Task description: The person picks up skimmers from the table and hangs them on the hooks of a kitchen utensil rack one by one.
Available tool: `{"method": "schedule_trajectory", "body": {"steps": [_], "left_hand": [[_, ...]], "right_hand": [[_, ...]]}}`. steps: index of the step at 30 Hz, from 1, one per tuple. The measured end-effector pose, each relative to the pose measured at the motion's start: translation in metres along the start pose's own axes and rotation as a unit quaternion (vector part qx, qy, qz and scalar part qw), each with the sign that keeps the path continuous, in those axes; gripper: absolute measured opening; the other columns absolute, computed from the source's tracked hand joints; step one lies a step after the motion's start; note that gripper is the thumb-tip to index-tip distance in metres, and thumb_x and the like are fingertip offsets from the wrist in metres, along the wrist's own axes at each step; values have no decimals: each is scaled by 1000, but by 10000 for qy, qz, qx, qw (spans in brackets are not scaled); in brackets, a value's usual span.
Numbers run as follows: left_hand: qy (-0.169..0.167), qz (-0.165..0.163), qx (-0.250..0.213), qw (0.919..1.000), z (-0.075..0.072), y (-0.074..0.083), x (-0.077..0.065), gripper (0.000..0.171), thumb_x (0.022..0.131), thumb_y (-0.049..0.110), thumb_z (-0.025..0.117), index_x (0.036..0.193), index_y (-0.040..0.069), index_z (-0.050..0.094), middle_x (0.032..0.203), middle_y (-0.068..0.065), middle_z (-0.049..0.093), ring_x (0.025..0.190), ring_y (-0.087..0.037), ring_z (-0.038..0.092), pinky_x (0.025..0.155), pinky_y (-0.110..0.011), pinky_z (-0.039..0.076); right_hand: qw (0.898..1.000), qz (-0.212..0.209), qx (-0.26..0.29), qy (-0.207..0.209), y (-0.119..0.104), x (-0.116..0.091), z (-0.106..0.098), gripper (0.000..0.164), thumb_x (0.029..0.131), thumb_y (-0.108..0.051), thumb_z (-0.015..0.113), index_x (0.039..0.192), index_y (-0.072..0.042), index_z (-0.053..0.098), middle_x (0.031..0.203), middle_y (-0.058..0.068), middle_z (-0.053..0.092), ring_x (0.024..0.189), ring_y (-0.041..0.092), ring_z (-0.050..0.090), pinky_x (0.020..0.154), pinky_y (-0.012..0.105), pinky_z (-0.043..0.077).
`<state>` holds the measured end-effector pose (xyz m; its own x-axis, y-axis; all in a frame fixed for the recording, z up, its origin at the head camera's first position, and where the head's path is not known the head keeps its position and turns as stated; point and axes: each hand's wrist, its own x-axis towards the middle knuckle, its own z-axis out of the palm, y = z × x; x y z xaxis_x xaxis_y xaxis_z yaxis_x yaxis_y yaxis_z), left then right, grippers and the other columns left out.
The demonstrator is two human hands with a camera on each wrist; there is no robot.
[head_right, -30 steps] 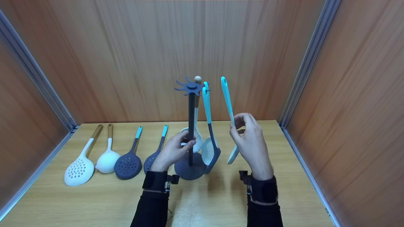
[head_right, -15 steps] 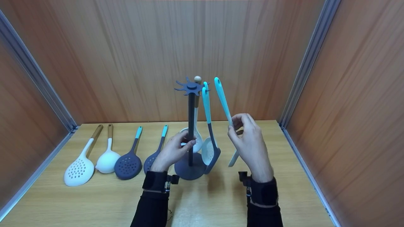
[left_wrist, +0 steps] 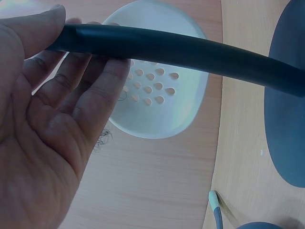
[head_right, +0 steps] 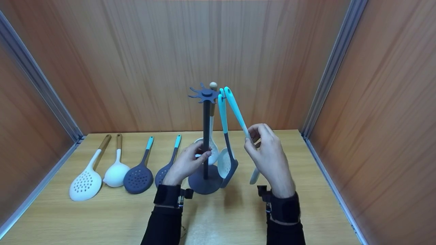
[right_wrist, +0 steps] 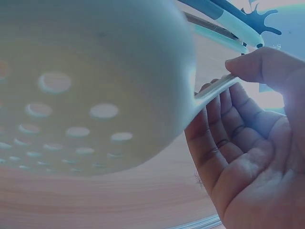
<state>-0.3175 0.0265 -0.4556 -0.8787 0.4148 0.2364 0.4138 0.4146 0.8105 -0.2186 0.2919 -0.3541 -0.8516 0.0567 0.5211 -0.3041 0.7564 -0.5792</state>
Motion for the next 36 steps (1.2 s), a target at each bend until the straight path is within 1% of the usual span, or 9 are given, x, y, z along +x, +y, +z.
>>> {"method": "schedule_trajectory", "body": {"steps": [3,6,13,16,20,23,26,33,36], "left_hand": [[4,-10,6,10000,0,0,0,16,108,33,62,121,25,67,125,5,71,122,-16,69,97,-41,63],[8,-25,8,10000,0,0,0,18,108,34,61,122,24,67,125,5,72,121,-16,69,97,-42,63],[1,-28,-12,10000,0,0,-1,18,108,33,61,123,24,67,125,5,71,122,-16,69,99,-42,63],[16,100,-35,9999,0,0,0,16,108,32,62,120,23,67,124,3,71,122,-17,69,99,-41,63],[36,220,-41,9997,1,-1,1,11,108,30,62,116,24,67,123,2,72,120,-18,70,97,-38,63],[33,176,-38,9998,1,-2,2,11,108,30,62,116,24,67,123,3,71,120,-17,70,96,-38,64],[23,154,-25,9999,1,-2,2,11,108,30,62,116,25,66,123,3,71,120,-17,70,97,-39,64],[9,102,-22,9999,1,-1,1,13,108,31,62,117,23,66,124,3,71,121,-17,70,97,-39,64],[-3,37,-17,10000,0,0,1,15,108,32,62,118,23,67,124,3,71,121,-17,69,97,-40,64]], "right_hand": [[10000,-2,-19,-39,-1,0,-1,20,101,-12,67,121,-9,63,109,5,67,100,20,64,86,34,55],[9999,20,-60,-98,-1,-1,-1,20,101,-12,67,121,-9,63,108,5,67,99,20,64,85,33,56],[9995,-90,-57,-289,-1,-1,-2,20,100,-9,67,119,-10,62,105,5,67,95,18,64,80,22,58],[9993,-200,-33,-323,0,-1,-1,20,98,-6,67,117,-11,62,101,4,67,92,16,64,77,16,56],[9989,-234,-32,-416,0,-2,-1,20,98,-6,65,117,-12,61,101,3,67,90,15,63,76,15,56],[9984,-197,-49,-519,1,-1,-1,20,99,-8,64,119,-12,61,102,4,67,92,16,63,77,16,55],[9980,-141,-71,-617,0,-1,-1,20,100,-9,64,120,-12,61,104,4,67,93,18,64,79,19,56],[9958,-73,11,-909,-1,0,0,19,104,-11,63,122,-12,60,107,7,67,96,23,67,88,51,64],[9944,-65,51,-1052,-1,0,1,18,105,-12,62,123,-13,60,109,7,67,99,23,67,90,52,64]]}}
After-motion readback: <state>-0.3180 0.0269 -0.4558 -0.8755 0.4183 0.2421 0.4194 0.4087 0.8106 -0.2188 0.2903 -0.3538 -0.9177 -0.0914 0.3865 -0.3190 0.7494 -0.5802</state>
